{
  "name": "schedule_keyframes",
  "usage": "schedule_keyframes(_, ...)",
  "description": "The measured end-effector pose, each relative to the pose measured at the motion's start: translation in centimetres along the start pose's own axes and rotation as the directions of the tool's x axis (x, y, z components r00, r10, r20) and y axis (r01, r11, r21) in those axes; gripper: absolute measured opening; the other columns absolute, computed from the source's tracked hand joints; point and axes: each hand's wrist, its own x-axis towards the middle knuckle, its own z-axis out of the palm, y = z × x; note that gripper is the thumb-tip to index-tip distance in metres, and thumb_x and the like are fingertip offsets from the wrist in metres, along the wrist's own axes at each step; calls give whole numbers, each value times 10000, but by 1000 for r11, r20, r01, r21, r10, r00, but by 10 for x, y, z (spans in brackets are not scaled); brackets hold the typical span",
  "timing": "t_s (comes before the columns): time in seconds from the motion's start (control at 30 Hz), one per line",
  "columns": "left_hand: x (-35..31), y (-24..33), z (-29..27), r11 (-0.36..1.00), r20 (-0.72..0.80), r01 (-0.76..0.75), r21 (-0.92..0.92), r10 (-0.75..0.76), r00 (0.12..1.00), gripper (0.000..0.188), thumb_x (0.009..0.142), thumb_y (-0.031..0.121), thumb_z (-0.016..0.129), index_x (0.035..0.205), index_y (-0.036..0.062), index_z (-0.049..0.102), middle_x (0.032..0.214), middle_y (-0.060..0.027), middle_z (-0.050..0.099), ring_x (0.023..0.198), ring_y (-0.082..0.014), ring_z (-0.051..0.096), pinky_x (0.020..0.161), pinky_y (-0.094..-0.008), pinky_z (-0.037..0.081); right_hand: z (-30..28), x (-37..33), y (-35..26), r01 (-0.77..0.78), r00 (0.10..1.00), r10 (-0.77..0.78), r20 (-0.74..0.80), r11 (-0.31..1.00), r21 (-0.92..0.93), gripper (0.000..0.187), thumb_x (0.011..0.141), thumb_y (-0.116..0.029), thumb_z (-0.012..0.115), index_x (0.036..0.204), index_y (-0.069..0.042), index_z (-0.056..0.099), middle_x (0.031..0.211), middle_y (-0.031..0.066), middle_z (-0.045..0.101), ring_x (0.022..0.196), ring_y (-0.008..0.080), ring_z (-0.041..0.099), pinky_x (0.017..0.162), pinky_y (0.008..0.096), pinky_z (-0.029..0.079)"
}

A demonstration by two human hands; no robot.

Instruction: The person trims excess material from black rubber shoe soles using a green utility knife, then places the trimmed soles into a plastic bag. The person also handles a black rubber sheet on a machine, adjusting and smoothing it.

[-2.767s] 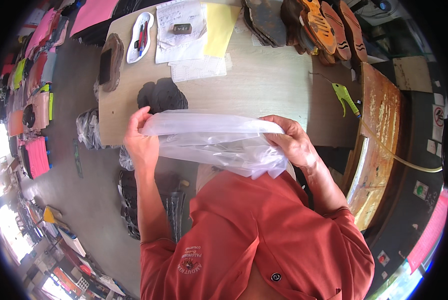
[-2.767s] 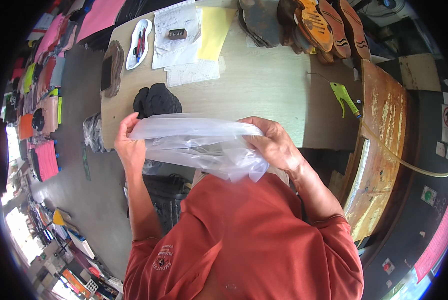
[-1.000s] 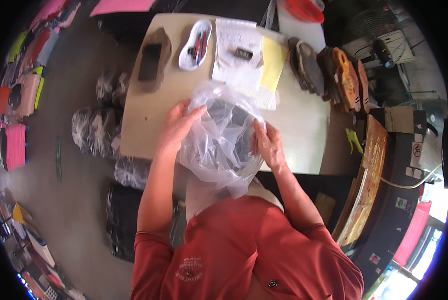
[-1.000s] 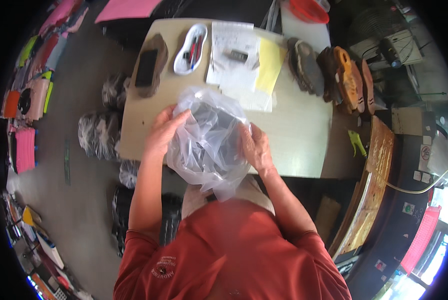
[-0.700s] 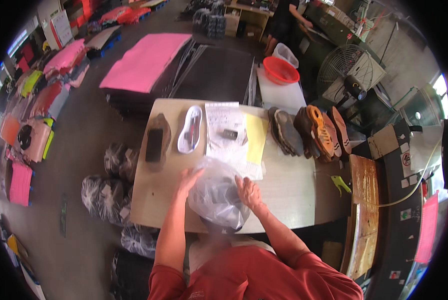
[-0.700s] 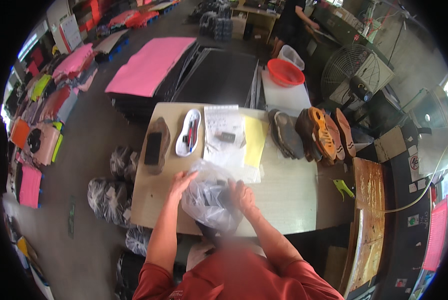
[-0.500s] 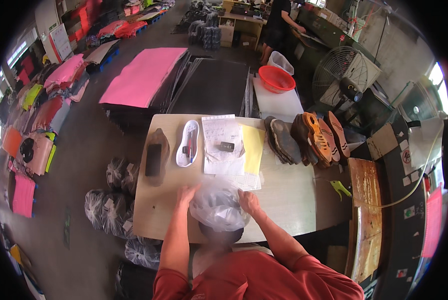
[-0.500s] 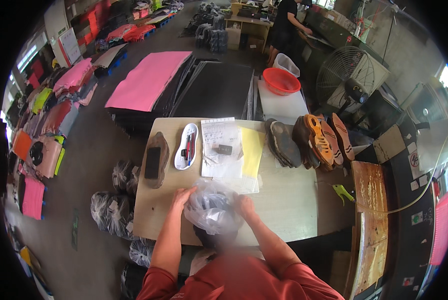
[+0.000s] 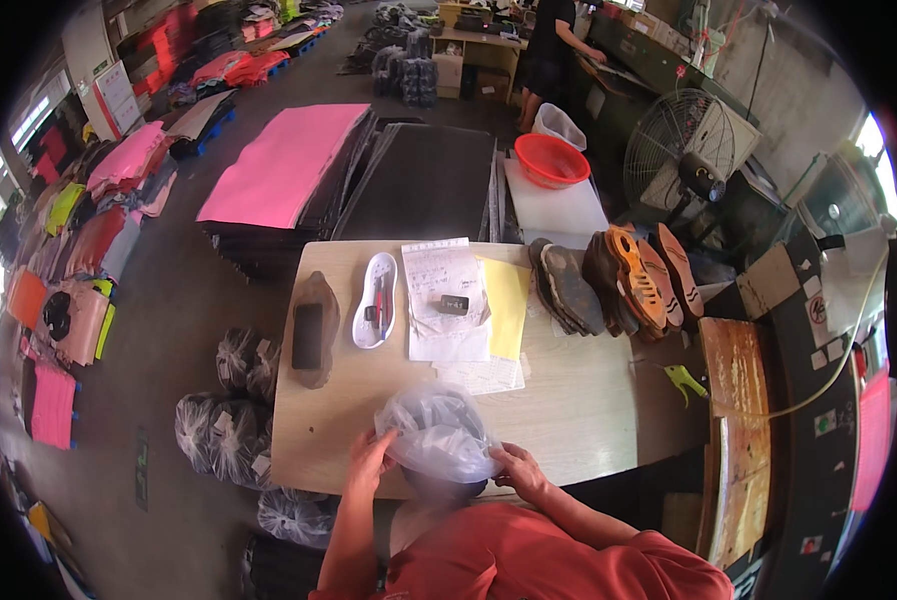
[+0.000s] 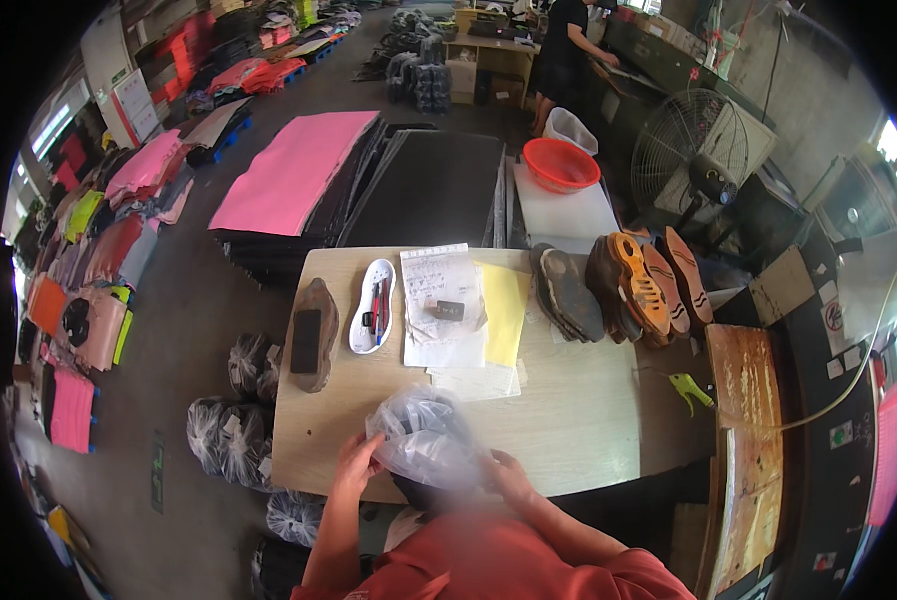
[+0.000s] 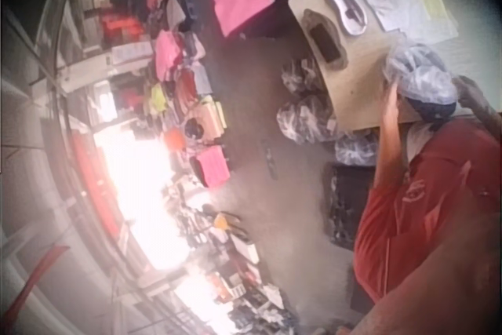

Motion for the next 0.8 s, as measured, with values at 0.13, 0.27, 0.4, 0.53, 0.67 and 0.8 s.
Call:
schedule_keyframes(0.13,-22,-15,-10,995,101,49,-84,-41,994,314,974,195,727,1243,38,682,1133,-82,722,942,-214,705,767,-351,590,-10,-5,18,73,989,-53,136,987,-145,539,911,-273,767,1343,-1,594,1004,84,682,859,173,662,735,304,563)
schedule_keyframes(0.27,-34,-32,-14,934,181,135,-331,-78,980,205,1024,143,639,1180,16,680,1132,-92,720,1041,-222,702,917,-421,597,-11,5,49,219,963,-168,210,943,-249,548,851,-95,799,1341,7,576,1059,113,685,900,214,697,785,325,598)
schedule_keyframes(0.4,-41,-55,-22,808,236,213,-549,-94,967,244,1062,153,585,1256,19,647,1223,-102,716,1112,-228,697,961,-428,591,-15,0,57,66,984,-25,178,972,-226,500,858,-35,772,1318,21,584,1137,145,688,923,249,721,834,347,620)
schedule_keyframes(0.53,-40,-81,-32,712,353,226,-664,32,935,295,1086,175,544,1332,25,607,1291,-99,700,1171,-239,685,1008,-432,572,-20,-1,70,258,939,-152,308,903,-342,403,889,-50,772,1257,6,616,1120,136,711,912,230,731,831,336,622)
schedule_keyframes(0.67,-42,-102,-41,882,362,137,-452,41,931,334,1090,158,504,1384,14,573,1364,-120,665,1250,-266,647,1076,-458,525,-27,17,97,266,908,-162,385,935,-233,321,933,-103,785,1206,-21,637,1058,93,735,895,180,735,823,306,617)
schedule_keyframes(0.8,-51,-115,-41,943,405,-252,-218,322,856,261,1046,66,591,1283,-20,659,1218,-92,722,1102,-235,694,945,-351,549,-32,29,103,462,836,-248,490,799,-384,290,956,-105,774,1202,-29,641,1051,72,740,881,160,735,815,290,616)
